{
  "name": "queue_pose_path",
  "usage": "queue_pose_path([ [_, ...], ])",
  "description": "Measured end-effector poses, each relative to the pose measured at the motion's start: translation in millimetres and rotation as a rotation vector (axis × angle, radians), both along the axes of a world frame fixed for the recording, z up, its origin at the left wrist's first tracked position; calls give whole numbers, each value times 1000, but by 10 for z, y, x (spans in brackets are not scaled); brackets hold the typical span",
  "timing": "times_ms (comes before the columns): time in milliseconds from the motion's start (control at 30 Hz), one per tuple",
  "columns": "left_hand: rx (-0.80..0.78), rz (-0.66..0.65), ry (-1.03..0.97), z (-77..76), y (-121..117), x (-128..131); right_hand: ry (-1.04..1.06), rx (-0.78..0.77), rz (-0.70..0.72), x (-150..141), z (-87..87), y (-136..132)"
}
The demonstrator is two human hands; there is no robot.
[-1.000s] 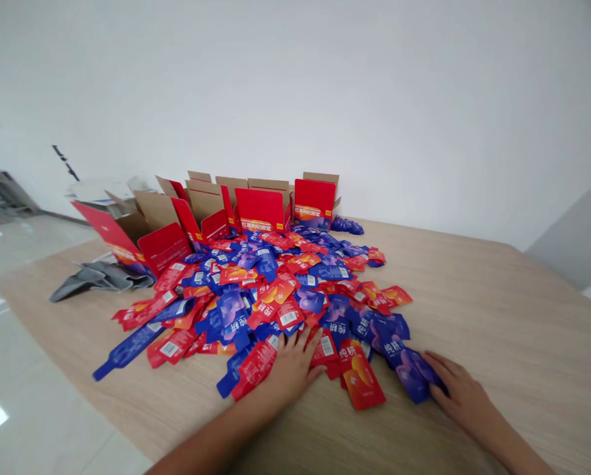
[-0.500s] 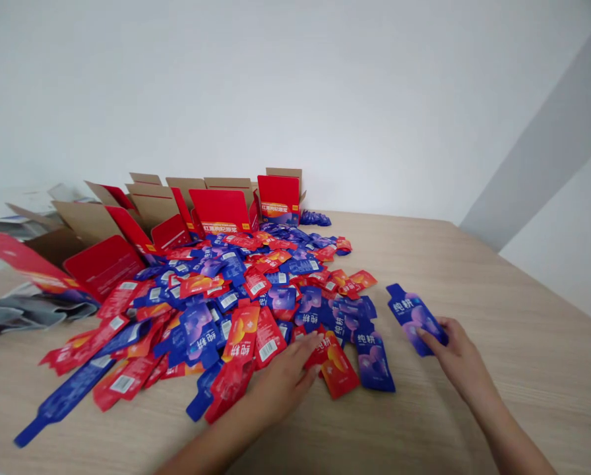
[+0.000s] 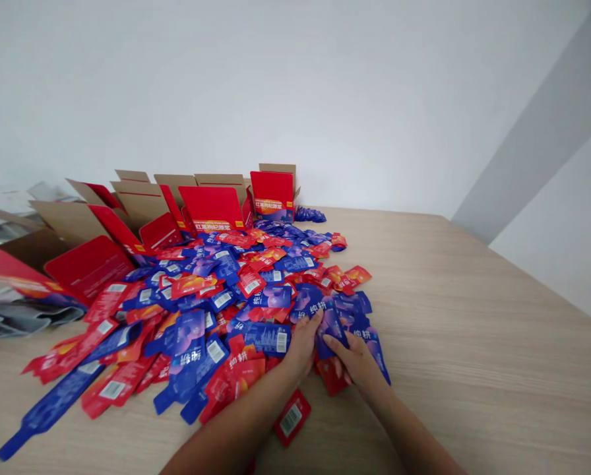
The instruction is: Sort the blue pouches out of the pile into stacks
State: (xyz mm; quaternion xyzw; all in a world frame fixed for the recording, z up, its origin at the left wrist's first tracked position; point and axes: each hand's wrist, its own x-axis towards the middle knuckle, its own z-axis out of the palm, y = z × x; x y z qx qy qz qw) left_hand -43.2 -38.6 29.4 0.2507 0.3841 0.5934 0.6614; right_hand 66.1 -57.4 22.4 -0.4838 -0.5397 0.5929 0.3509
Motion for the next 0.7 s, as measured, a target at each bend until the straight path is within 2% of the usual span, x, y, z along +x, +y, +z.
queue_pose_path([
  [100,-27,-66,-62,-30,30,-1,67,-1,3,-12,16,-20],
  [167,-34,-173,-83,-58,21,-8,122,-21,44,-15,11,-21],
  [233,-37,-325,-98,-76,-10,-14,89,-16,56,6,-11,-4],
  [300,-36,-401,-126,-80,-42,-13,-25,27,12,59,-37,33],
  [367,-40,-349,-159,-80,-47,-4,-162,73,-23,149,-45,79],
  [467,-47,-203,-182,-99,12,7,-370,100,-31,350,9,141],
  [567,-32,-118,-167,-144,89,1,-733,278,-164,589,77,181],
  [633,-28,-107,-152,-164,115,-7,-973,416,-256,712,67,198],
  [700,-31,-119,-152,-160,116,-16,-1074,433,-251,777,-2,209],
])
